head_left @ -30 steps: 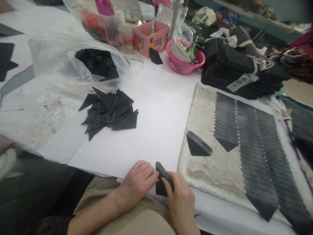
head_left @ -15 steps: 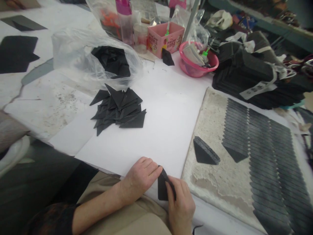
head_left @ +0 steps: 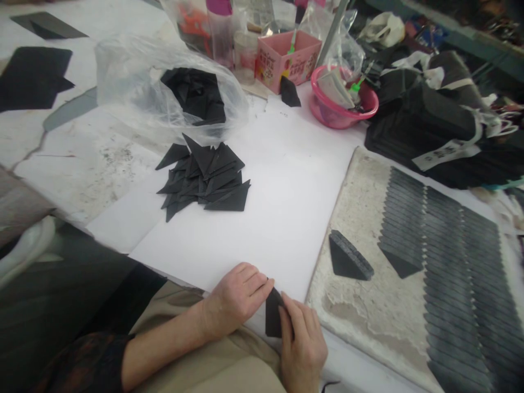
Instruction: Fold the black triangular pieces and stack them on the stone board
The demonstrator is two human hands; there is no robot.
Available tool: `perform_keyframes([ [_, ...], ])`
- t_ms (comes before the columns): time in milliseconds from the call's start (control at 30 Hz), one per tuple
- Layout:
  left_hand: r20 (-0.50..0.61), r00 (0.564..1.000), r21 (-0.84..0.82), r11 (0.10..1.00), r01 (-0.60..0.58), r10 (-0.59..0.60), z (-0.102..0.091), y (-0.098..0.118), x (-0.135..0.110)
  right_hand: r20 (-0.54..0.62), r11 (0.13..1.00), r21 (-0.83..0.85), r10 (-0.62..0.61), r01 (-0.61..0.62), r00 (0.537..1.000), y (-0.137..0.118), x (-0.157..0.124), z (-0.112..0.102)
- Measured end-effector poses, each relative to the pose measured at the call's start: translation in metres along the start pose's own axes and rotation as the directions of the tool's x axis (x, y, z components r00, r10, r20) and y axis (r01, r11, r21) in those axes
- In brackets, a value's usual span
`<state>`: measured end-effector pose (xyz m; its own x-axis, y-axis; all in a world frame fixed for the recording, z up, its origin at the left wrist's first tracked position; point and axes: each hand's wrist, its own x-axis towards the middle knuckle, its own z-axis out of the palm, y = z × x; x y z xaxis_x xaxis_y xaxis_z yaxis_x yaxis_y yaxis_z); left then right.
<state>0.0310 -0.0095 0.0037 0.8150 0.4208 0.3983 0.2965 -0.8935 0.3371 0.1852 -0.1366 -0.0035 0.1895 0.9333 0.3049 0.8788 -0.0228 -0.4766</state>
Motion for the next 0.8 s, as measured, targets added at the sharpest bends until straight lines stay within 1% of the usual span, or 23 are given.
perform_keyframes([
  [133,-0.021,1.0,0.007,1.0,0.007,-0.007,-0.001,0.0,-0.001,0.025,0.999,-0.024,-0.027,0.028,0.999,0.0,-0.001,-0.002],
  [300,-0.032,0.999,-0.025,1.0,0.001,-0.002,-0.003,-0.001,-0.004,0.004,0.997,-0.065,-0.035,0.035,0.999,-0.001,-0.003,-0.002],
  [467,-0.04,0.999,-0.069,0.997,0.016,-0.019,-0.002,-0.003,-0.008,0.06,0.995,-0.086,-0.038,0.043,0.997,0.001,-0.005,-0.001],
  [633,-0.062,0.998,-0.061,0.998,0.015,-0.019,0.0,-0.003,-0.011,0.088,0.991,-0.121,-0.039,0.049,0.995,0.002,-0.006,-0.002],
  [800,-0.051,0.998,-0.02,0.999,0.03,-0.031,-0.002,-0.002,-0.01,0.115,0.991,-0.13,-0.025,0.04,0.993,0.001,-0.006,-0.002],
])
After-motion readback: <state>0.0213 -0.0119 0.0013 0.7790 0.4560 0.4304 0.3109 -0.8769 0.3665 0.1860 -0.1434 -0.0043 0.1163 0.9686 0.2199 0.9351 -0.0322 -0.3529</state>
